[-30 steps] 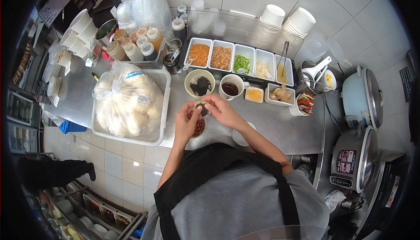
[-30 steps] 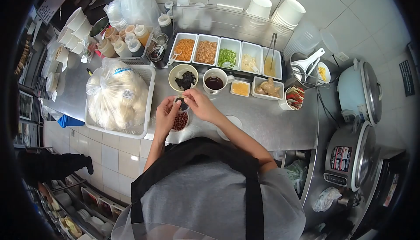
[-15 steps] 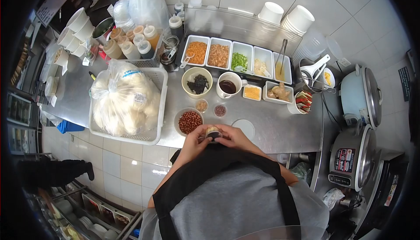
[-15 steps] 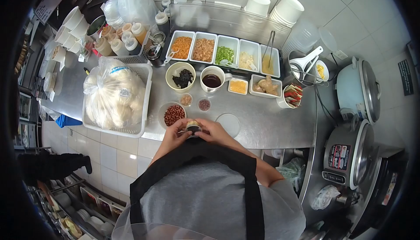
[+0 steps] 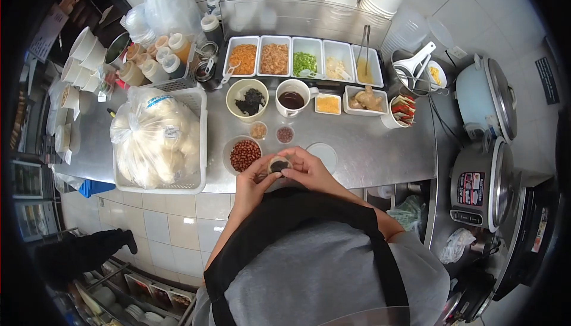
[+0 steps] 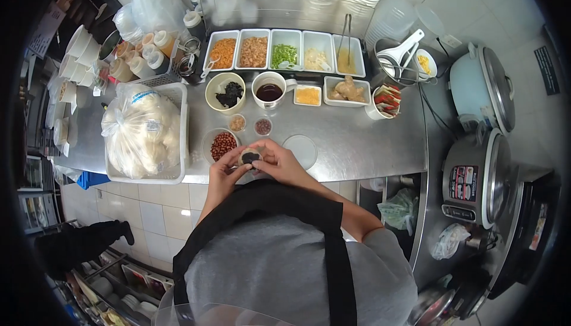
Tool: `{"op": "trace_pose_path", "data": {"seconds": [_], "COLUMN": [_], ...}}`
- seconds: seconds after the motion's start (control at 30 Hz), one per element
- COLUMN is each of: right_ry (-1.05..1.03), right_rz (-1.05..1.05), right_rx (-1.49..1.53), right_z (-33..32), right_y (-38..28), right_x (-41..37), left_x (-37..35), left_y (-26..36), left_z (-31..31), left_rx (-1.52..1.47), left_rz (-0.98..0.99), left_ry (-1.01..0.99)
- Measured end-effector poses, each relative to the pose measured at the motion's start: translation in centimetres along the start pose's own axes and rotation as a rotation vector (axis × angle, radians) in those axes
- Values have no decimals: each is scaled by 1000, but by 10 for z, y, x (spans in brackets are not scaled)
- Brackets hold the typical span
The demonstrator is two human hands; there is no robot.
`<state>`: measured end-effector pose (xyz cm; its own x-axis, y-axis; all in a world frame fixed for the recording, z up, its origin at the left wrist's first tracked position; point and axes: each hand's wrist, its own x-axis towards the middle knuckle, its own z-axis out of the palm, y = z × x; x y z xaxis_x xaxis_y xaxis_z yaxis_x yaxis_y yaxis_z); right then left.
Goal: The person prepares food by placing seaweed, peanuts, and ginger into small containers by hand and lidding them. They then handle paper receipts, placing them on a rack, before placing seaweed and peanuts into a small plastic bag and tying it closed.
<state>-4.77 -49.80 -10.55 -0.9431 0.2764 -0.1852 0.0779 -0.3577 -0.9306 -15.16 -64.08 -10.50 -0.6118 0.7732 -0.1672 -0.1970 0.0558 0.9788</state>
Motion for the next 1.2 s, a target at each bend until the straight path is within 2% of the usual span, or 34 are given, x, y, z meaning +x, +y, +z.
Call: {"op": "trace_pose_path", "data": {"seconds": [0.03,0.13,0.17,0.27,0.37,0.47,0.57,0.67,0.77,0.87,0.9,0.93,1.0,1.03,1.13,1.17,1.2], "right_ry": [-21,98,186,271,336,453,263,40,20,-69,-186,-307,-438,-511,-382,-266,-152], "right_rz": [11,-80,-102,-4,8,-217,-113,-7,16,-318,-463,-605,-777,-864,-887,-744,-603], "right_rx": [21,-165,-218,-418,-492,-967,-1552,-1549,-1376,-1059,-1073,-1084,-1151,-1183,-1120,-1045,-964], "right_z": [-4,-26,-32,-50,-60,-76,-65,-67,-57,-20,-13,-6,17,24,32,38,48], "right_y": [2,18,19,27,33,31,10,25,9,-34,-35,-35,-42,-44,-40,-32,-21], "right_x": [4,27,35,56,58,31,-13,-24,-24,-10,1,11,21,24,32,35,38], "left_x": [2,3,7,-3,-8,-4,5,20,26,8,-1,-9,-19,-22,-29,-24,-20], "left_y": [-3,18,7,17,-2,-50,-77,-84,-88,-63,-48,-41,-25,-23,20,22,23], "left_z": [-1,-2,-13,-23,-35,-45,-49,-49,-52,-49,-40,-38,-19,-22,-18,-9,-10], "left_rx": [24,374,562,850,843,644,535,455,489,533,514,395,519,441,761,840,918], "left_rz": [-10,88,234,367,342,370,356,358,375,350,342,315,407,311,510,635,627], "left_ry": [23,163,201,378,409,466,478,478,502,314,263,123,87,108,234,433,455]}}
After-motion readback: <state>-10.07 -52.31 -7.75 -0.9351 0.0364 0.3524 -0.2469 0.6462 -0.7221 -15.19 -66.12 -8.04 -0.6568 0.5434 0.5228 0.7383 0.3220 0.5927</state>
